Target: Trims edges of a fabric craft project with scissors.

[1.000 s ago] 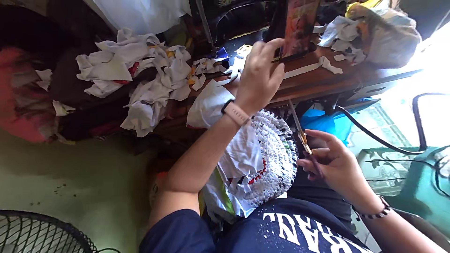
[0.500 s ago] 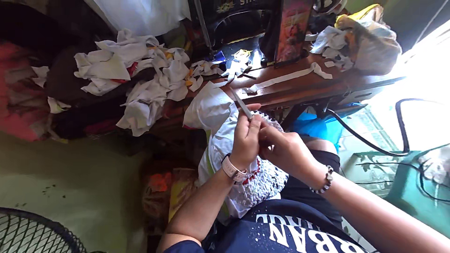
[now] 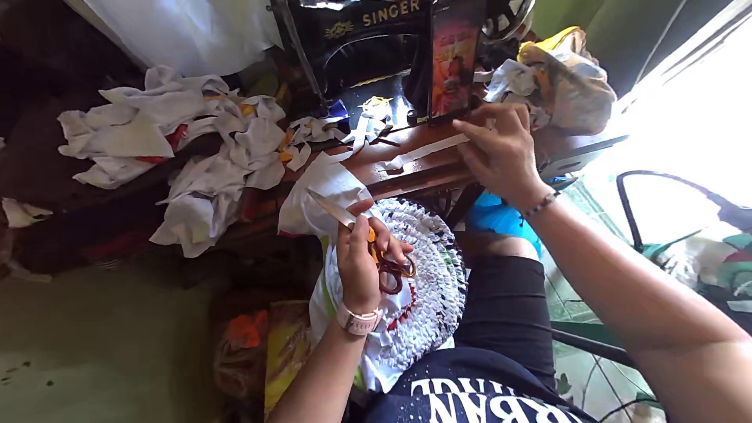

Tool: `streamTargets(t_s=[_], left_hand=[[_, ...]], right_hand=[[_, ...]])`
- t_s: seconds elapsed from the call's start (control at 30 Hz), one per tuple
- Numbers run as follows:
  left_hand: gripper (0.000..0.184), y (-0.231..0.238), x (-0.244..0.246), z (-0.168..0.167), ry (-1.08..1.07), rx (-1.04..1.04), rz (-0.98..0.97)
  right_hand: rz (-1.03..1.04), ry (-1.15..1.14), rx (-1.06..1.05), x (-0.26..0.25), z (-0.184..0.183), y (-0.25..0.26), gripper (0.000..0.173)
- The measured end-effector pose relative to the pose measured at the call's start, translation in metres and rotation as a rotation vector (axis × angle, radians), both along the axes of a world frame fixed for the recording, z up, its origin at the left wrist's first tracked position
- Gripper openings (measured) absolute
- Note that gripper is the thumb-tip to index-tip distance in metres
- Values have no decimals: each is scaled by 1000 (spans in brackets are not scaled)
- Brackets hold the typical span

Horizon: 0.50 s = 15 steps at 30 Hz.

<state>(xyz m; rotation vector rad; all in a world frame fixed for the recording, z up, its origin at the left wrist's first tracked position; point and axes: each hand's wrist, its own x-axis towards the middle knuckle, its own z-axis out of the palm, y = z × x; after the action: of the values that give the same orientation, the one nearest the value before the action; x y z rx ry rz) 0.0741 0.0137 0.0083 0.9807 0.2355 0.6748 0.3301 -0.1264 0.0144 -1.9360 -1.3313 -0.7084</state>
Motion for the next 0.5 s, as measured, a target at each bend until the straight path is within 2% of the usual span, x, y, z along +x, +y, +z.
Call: streamTargets(t_s=[0.13,0.5], left_hand=[[39,2,-1,-4,-27,24,-11],[33,2,0,-9,-92,-7,-50]], right_hand=[[-118,-36,-89,35,-5,8,37],[-214,22,-199,54,0,18,45]])
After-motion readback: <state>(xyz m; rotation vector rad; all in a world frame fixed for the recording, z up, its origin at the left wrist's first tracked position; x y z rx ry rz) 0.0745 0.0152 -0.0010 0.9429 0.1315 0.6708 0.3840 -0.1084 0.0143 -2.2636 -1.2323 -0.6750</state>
